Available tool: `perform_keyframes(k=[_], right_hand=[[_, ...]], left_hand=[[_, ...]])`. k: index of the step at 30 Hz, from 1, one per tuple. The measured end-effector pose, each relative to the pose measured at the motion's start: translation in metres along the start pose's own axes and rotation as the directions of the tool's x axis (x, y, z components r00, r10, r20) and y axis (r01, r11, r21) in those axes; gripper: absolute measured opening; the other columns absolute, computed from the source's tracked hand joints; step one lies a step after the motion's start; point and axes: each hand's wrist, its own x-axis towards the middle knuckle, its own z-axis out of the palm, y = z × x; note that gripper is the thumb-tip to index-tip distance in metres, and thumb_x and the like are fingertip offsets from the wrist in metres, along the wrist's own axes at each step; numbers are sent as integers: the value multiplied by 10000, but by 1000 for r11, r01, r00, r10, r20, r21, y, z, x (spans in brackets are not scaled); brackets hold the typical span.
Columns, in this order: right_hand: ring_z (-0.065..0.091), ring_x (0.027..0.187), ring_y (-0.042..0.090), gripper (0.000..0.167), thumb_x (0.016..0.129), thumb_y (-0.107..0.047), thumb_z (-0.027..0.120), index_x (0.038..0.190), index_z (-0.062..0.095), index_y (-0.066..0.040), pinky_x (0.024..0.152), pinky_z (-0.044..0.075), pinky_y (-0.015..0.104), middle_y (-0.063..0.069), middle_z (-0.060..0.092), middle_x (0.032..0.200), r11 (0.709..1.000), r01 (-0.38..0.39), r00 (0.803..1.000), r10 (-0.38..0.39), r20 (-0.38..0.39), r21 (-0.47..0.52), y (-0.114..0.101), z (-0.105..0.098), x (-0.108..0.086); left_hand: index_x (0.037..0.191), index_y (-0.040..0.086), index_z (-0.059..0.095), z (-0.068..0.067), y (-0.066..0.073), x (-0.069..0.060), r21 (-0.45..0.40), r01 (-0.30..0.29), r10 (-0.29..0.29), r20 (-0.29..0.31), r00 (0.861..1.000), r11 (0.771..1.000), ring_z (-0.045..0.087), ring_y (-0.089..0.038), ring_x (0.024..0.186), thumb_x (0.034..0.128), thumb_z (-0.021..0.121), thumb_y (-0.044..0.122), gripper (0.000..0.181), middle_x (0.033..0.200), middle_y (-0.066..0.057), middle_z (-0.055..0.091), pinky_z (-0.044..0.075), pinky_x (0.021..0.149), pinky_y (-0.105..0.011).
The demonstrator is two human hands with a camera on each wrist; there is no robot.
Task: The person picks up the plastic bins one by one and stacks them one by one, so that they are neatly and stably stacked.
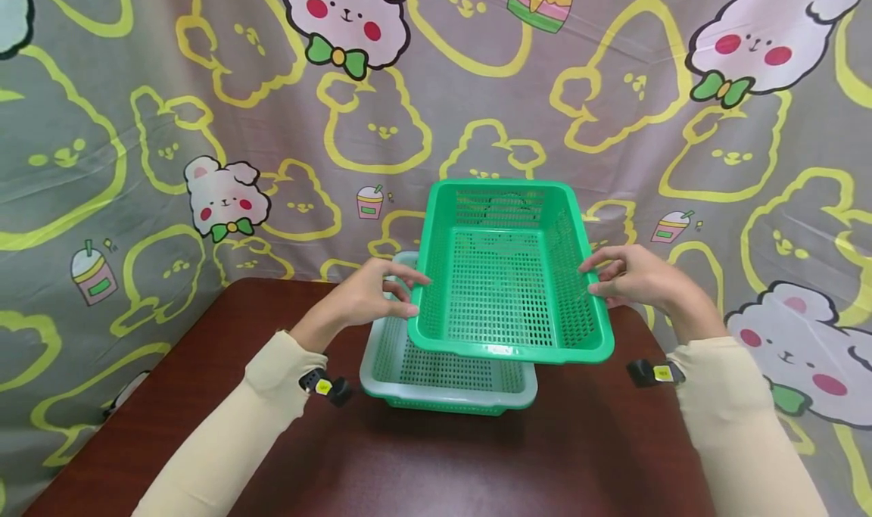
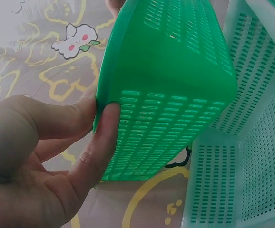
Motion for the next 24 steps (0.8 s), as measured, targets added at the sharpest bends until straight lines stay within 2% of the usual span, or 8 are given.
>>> perform_keyframes(k=[9,15,24], right_hand=[[703,879,172,429,979,-100,692,1361,570,54,773,647,358,185,663,1058,1000,-3,1000,2,19,31,-7,9,5],[685,1046,272,418,990,-120,683,1365,580,33,818,648,415,270,636,1201,999,-5,999,4,32,33,-10,13,7],[675,937,175,405,989,-110,682,1352,579,36,809,648,388,153,663,1074,997,6,998,-10,56,73,-15,20,12]], left_hand=[[1313,65,703,-8,-6,-9,2,-1,1,-8,1000,1000,697,-182,902,874,800,20,452,1186,-155,544,574,739,-285],[1317,53,699,-13,-11,-14,14,-7,7,-6,1000,1000,709,-176,903,881,797,32,446,1184,-145,547,571,746,-285],[1326,54,694,-19,-17,-18,31,-9,9,0,1000,999,706,-174,893,881,796,35,456,1188,-143,555,549,752,-284]])
